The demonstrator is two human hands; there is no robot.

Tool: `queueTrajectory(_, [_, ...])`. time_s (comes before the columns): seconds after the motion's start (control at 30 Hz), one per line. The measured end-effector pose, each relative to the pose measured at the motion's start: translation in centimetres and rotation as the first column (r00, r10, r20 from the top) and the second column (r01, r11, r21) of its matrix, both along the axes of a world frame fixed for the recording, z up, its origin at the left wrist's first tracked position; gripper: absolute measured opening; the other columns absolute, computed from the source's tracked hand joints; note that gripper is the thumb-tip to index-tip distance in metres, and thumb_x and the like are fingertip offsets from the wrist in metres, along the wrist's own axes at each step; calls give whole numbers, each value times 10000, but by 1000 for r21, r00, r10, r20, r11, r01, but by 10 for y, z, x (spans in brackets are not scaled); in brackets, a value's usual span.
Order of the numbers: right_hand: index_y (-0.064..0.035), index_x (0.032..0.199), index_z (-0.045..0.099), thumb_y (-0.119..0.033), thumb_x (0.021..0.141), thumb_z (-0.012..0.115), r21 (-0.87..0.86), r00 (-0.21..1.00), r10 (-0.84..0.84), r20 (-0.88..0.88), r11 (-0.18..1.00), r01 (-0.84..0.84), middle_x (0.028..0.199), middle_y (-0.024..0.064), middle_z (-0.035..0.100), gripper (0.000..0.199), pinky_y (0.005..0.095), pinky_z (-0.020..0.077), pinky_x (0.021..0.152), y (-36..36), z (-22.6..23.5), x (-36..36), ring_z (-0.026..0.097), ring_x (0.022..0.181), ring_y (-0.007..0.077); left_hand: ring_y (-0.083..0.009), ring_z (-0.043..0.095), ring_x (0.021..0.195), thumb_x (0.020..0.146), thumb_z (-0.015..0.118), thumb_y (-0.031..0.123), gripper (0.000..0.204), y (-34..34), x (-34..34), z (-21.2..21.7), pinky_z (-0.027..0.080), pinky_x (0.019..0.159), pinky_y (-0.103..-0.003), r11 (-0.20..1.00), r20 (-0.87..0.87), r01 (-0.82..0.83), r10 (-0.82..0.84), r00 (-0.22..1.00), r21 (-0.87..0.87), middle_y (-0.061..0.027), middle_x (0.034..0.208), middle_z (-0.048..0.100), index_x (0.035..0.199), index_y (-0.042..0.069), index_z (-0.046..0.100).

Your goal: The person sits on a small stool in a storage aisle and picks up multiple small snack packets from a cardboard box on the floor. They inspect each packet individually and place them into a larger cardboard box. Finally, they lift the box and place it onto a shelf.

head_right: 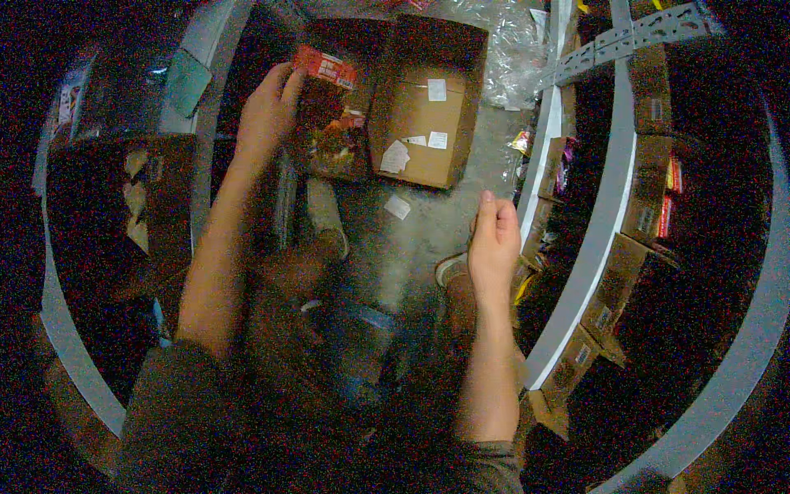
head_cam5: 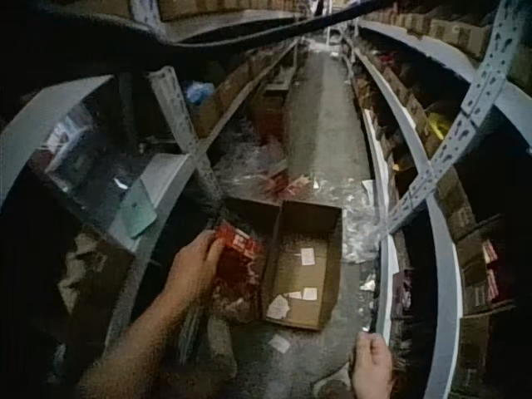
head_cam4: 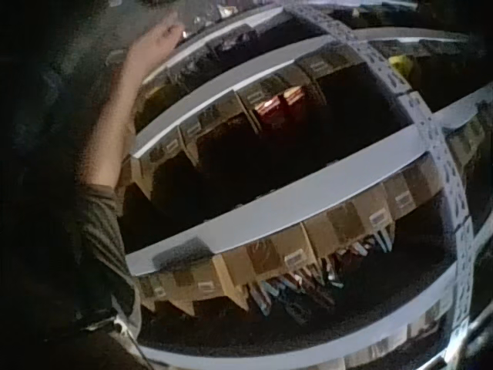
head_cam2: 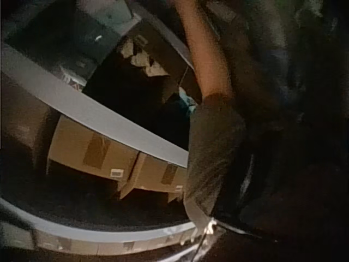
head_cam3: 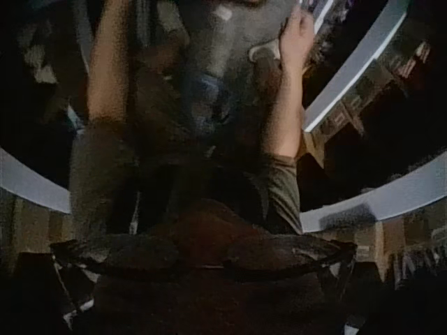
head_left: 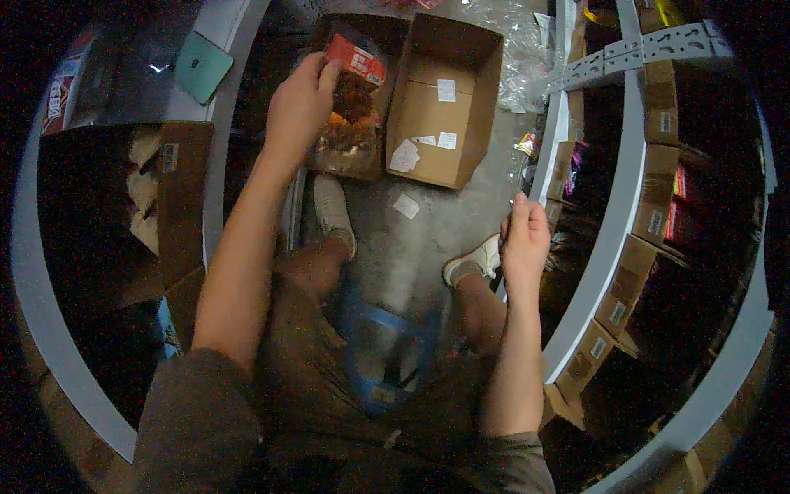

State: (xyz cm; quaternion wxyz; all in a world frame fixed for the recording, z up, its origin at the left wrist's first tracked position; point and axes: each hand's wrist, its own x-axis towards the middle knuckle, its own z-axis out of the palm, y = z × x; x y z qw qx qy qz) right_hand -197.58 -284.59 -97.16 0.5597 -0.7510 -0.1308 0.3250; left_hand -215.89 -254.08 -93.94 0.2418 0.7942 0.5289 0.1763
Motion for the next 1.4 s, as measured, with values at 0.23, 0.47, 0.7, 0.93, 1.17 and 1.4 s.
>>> queueTrajectory(0.23, [-88,826,548,-284,1062,553,-159,998,-32,-53,987,23,695,-85,419,307,225,302,549,-9,5,5,352,638,28,-448,607,1153,1034,448,513,605,48,-28,-179,471,968,-498,955,-170,-163,123,978,-247,-272,1244,639,1338,2,562])
queueTrajectory(0.47, [-113,877,530,-290,1075,519,-237,1000,-25,3,971,25,661,-71,433,266,214,291,507,-18,10,5,378,567,28,-443,618,1122,1039,473,467,542,29,-39,-325,484,933,-489,917,-5,-7,5,1000,-399,-258,1192,659,1331,19,563])
queueTrajectory(0.7, [-120,869,518,-286,1072,528,-244,998,-21,-58,970,6,682,-81,432,262,206,281,528,-6,10,1,363,587,18,-411,641,1054,962,640,382,486,36,-60,-393,493,897,-492,862,-115,90,-168,979,-499,-253,1128,664,1277,18,571])
queueTrajectory(0.93, [-118,857,527,-278,1072,530,-233,998,-5,-55,972,-8,668,-88,423,268,197,266,520,1,13,-4,355,578,13,-396,493,1287,875,711,210,619,23,-29,-258,429,1013,-533,973,-510,231,-185,840,27,-205,1384,517,1426,69,468])
queueTrajectory(1.17, [-67,823,530,-250,1065,546,-188,993,62,-103,979,-81,737,-70,423,303,234,354,611,6,20,-8,382,706,50,-399,508,1286,860,736,234,700,74,-79,-213,421,1051,-497,948,-285,-99,189,939,304,-221,1412,514,1458,27,439])
queueTrajectory(1.4, [-60,791,518,-292,1042,585,-257,990,138,4,957,-132,693,-26,423,348,265,349,575,4,10,-6,386,674,76,-379,698,988,923,661,383,484,123,-123,-263,536,852,-479,956,-507,-137,-13,862,-258,-230,1058,719,1185,-24,671])
